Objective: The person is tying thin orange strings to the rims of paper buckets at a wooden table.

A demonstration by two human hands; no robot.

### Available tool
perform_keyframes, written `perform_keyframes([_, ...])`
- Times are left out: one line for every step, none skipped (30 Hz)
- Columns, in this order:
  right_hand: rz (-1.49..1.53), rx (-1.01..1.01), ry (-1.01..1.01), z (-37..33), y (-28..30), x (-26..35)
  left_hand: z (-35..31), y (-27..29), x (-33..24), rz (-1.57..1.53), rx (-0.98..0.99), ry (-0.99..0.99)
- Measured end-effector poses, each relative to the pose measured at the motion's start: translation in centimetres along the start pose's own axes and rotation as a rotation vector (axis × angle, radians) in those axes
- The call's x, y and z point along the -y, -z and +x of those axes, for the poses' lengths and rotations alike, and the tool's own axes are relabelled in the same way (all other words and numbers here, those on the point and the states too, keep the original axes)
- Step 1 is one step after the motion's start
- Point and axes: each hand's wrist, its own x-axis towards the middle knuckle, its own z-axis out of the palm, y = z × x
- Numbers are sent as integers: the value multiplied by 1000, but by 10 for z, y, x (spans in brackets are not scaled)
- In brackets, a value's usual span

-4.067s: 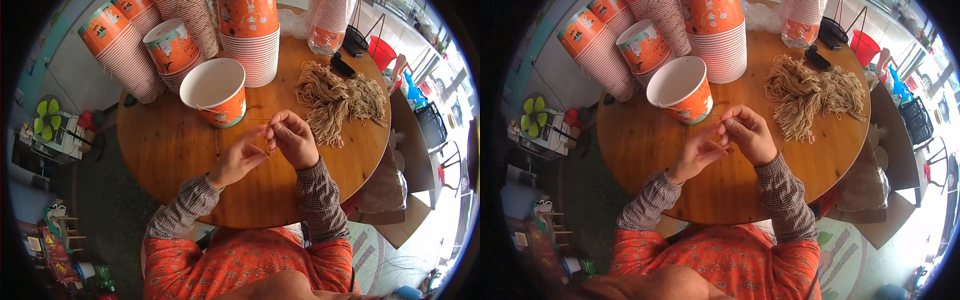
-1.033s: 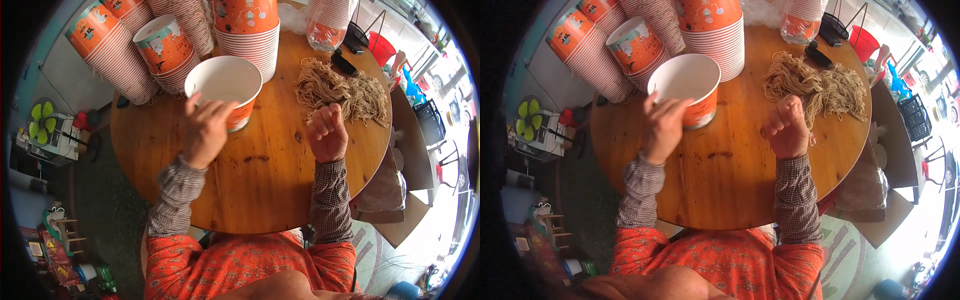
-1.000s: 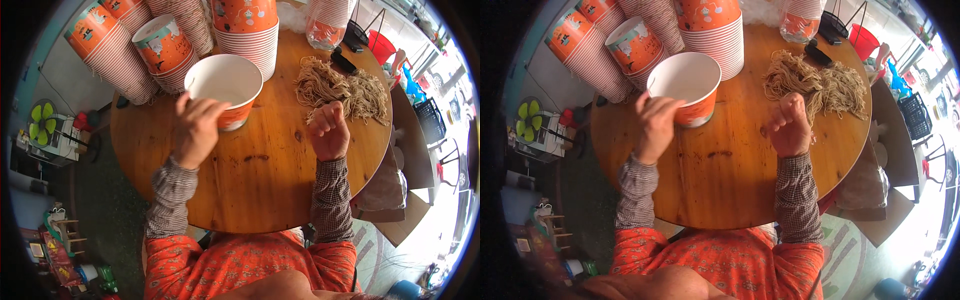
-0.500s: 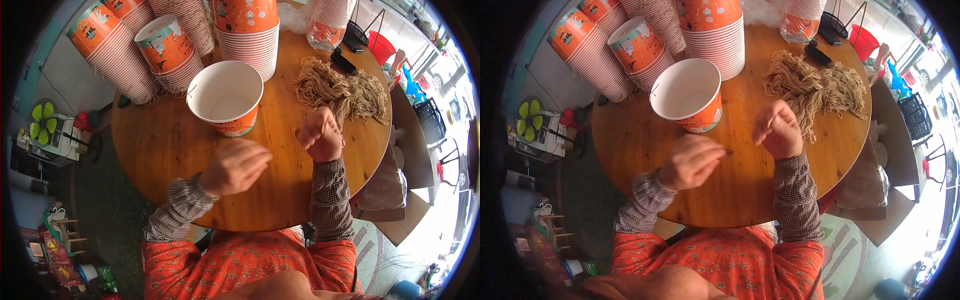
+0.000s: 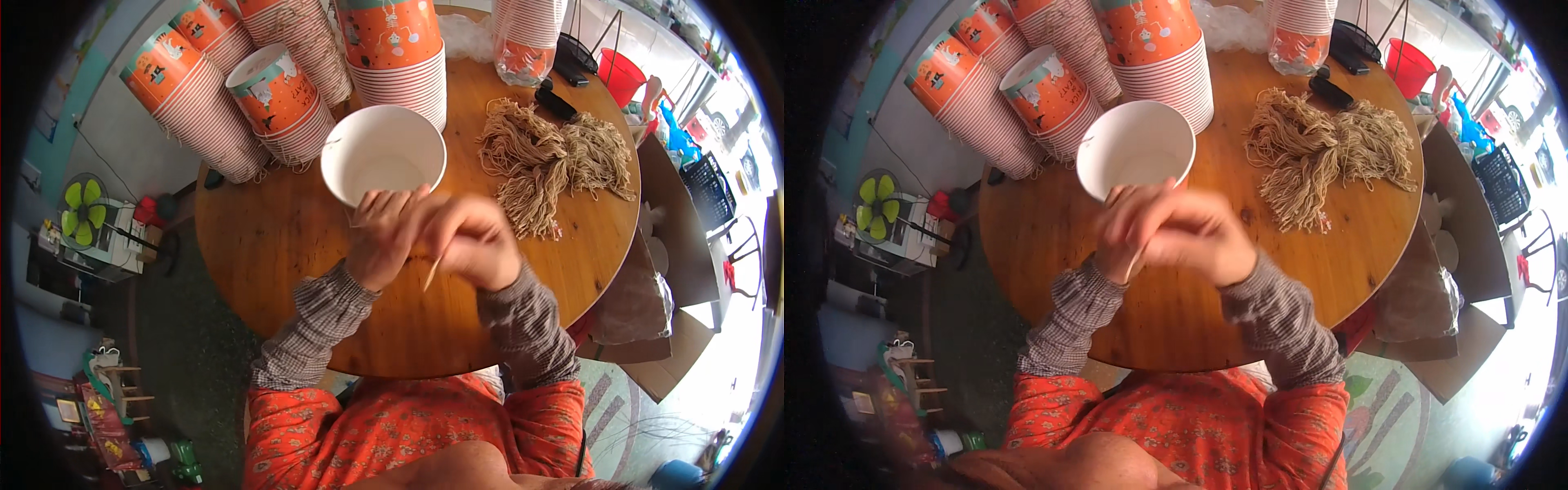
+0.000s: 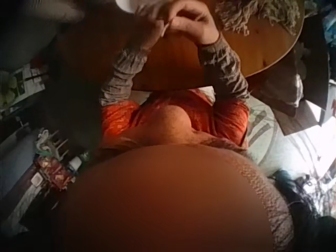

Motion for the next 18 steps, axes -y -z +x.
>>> perform_keyframes([5,-153,47,1,13,1,-4,0,4,24,-71,-44])
perform_keyframes([-11,-235,230,10,37,1,-6,10,5,-53,-30,-25])
perform_keyframes([-47,-430,295,17,48,9,-10,18,14,-73,-66,-11])
perform_keyframes([-125,-626,290,22,57,17,-12,25,18,-100,-101,-2])
perform_keyframes([-238,-711,265,15,80,15,-7,38,15,-133,-108,34])
perform_keyframes([-344,-787,238,7,98,4,-12,40,22,-139,-122,59])
perform_keyframes([-449,-798,149,2,97,-6,-16,39,30,-147,-136,86])
perform_keyframes([-558,-813,60,-5,94,-15,-17,38,32,-155,-147,119])
perform_keyframes([-558,-681,81,-9,94,-32,-16,37,32,-158,-147,119])
perform_keyframes([-462,-648,18,-10,74,-43,-18,39,32,-172,-134,158])
perform_keyframes([-368,-616,-43,-10,54,-53,-19,39,31,-188,-122,196])
perform_keyframes([-306,-586,-8,-14,51,-65,-16,34,28,-189,-150,173])
perform_keyframes([-285,-594,-62,-15,42,-70,-16,32,27,-188,-150,176])
perform_keyframes([-265,-601,-115,-17,36,-74,-17,31,25,-171,-146,187])
perform_keyframes([-263,-601,-117,-17,33,-76,-18,29,24,-154,-141,197])
perform_keyframes([-222,-612,-124,-19,32,-78,-19,30,21,-157,-137,198])
perform_keyframes([-182,-624,-131,-21,32,-80,-18,32,18,-157,-110,204])
perform_keyframes([-182,-630,-132,-21,33,-82,-18,32,16,-157,-82,209])
